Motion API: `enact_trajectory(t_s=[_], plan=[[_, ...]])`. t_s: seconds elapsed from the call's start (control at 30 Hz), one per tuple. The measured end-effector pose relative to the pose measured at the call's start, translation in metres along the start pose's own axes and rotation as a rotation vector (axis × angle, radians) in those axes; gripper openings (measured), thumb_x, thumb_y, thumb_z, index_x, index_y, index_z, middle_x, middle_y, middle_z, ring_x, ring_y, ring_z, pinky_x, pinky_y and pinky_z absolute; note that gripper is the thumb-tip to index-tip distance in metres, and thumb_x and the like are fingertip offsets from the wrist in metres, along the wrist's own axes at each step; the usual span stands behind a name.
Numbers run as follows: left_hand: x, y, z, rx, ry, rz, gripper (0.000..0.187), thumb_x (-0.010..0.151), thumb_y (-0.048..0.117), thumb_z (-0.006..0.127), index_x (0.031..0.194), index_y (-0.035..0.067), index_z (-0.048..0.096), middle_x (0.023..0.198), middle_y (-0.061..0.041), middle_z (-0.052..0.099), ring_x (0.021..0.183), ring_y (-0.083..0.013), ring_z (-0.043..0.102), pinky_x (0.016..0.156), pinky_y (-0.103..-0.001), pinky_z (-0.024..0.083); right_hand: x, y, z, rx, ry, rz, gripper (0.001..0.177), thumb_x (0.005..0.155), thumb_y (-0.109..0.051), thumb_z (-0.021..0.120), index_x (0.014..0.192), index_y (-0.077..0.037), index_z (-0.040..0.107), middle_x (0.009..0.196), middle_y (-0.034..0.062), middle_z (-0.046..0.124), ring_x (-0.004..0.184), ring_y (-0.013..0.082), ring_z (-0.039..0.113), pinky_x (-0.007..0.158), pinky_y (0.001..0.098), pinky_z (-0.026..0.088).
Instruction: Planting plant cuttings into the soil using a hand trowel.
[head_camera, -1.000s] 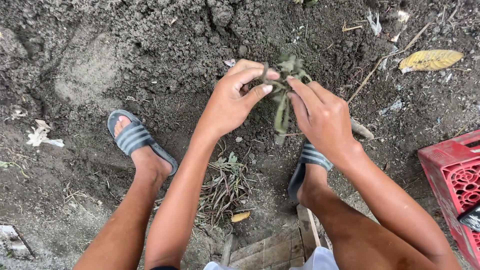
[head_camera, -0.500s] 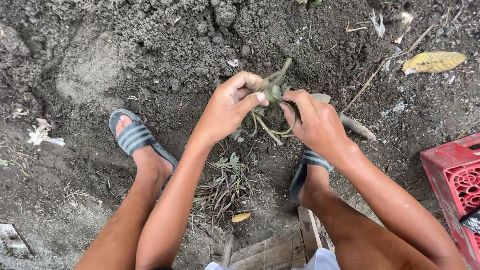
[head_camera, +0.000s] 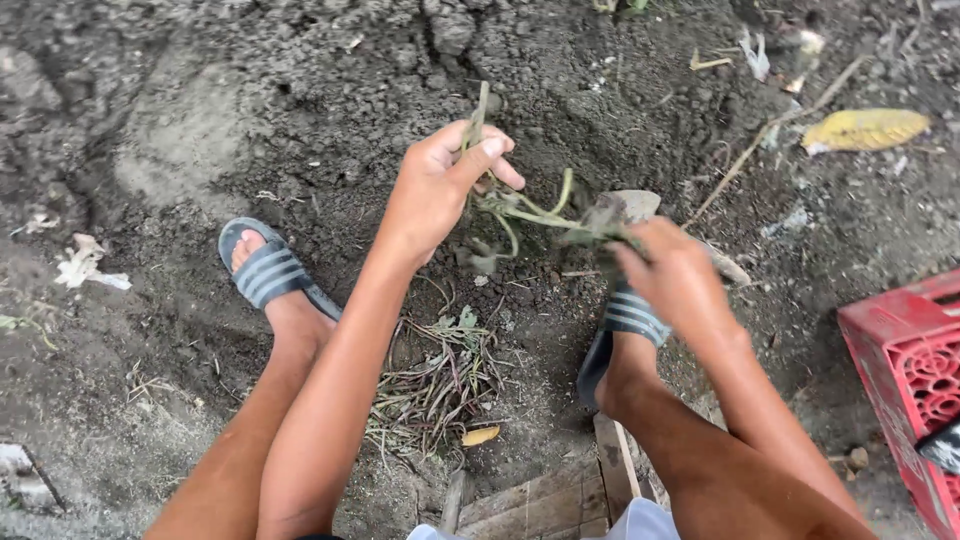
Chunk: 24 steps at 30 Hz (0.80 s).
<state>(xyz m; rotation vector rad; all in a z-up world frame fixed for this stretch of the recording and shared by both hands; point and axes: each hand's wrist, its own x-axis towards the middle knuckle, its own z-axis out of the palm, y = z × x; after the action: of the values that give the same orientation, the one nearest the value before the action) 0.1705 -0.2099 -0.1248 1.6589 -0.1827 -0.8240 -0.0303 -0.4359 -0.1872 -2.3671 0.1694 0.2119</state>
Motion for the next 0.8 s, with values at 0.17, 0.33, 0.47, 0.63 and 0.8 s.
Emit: enact_trajectory(t_s=[0.17, 0.33, 0.47, 0.63, 0.8], plan=[[-0.001, -0.004, -0.008, -0.062, 0.127, 0.012, 0.025, 0.106, 0.023, 0.058, 0.116, 0.003, 0.068, 0.084, -0.012, 0.066, 0.08, -0.0193, 0.072, 0.096, -0.05, 0.063, -0.061, 0.077, 0.008, -0.222, 0.003, 0.278, 0.018, 0.097, -0.015, 0.072, 0.113, -0.008, 0.075, 0.108, 0.0127, 0.068, 0.099, 0.0366, 0.072, 0.08, 0.0462, 0.059], [-0.007, 0.041, -0.006, 0.29, 0.136, -0.21, 0.044, 0.1, 0.047, 0.035, 0.126, 0.018, 0.056, 0.143, -0.017, 0.058, 0.083, -0.0152, 0.067, 0.076, -0.036, 0.06, -0.1, 0.107, 0.036, -0.606, -0.167, 0.509, 0.069, 0.084, -0.011, 0.065, 0.151, -0.012, 0.048, 0.146, 0.0252, 0.049, 0.122, 0.0395, 0.047, 0.091, 0.0496, 0.049], [-0.014, 0.055, -0.015, 0.602, 0.124, -0.137, 0.042, 0.108, 0.015, 0.032, 0.137, -0.004, 0.055, 0.118, -0.023, 0.054, 0.108, -0.0345, 0.06, 0.098, -0.055, 0.046, -0.138, 0.144, 0.085, -0.761, 0.054, 0.411, 0.075, 0.082, -0.023, 0.083, 0.151, -0.009, 0.055, 0.12, 0.0196, 0.057, 0.12, 0.0436, 0.05, 0.102, 0.0546, 0.039], [-0.023, 0.041, -0.049, 1.013, 0.14, 0.045, 0.031, 0.108, 0.006, 0.052, 0.133, -0.002, 0.068, 0.088, -0.014, 0.059, 0.072, -0.0217, 0.064, 0.069, -0.036, 0.056, -0.11, 0.133, 0.07, -0.555, 0.218, 0.32, 0.078, 0.083, -0.011, 0.083, 0.151, 0.001, 0.048, 0.13, 0.0243, 0.044, 0.117, 0.0476, 0.038, 0.103, 0.0565, 0.029], [-0.04, 0.03, -0.064, 1.122, 0.344, -0.115, 0.023, 0.109, 0.017, 0.059, 0.12, 0.009, 0.078, 0.082, -0.013, 0.063, 0.072, -0.0306, 0.067, 0.07, -0.049, 0.055, -0.122, 0.225, 0.085, -0.859, 0.053, 0.274, 0.049, 0.086, -0.041, 0.082, 0.126, -0.016, 0.068, 0.117, 0.0076, 0.053, 0.12, 0.0336, 0.042, 0.106, 0.0511, 0.029]])
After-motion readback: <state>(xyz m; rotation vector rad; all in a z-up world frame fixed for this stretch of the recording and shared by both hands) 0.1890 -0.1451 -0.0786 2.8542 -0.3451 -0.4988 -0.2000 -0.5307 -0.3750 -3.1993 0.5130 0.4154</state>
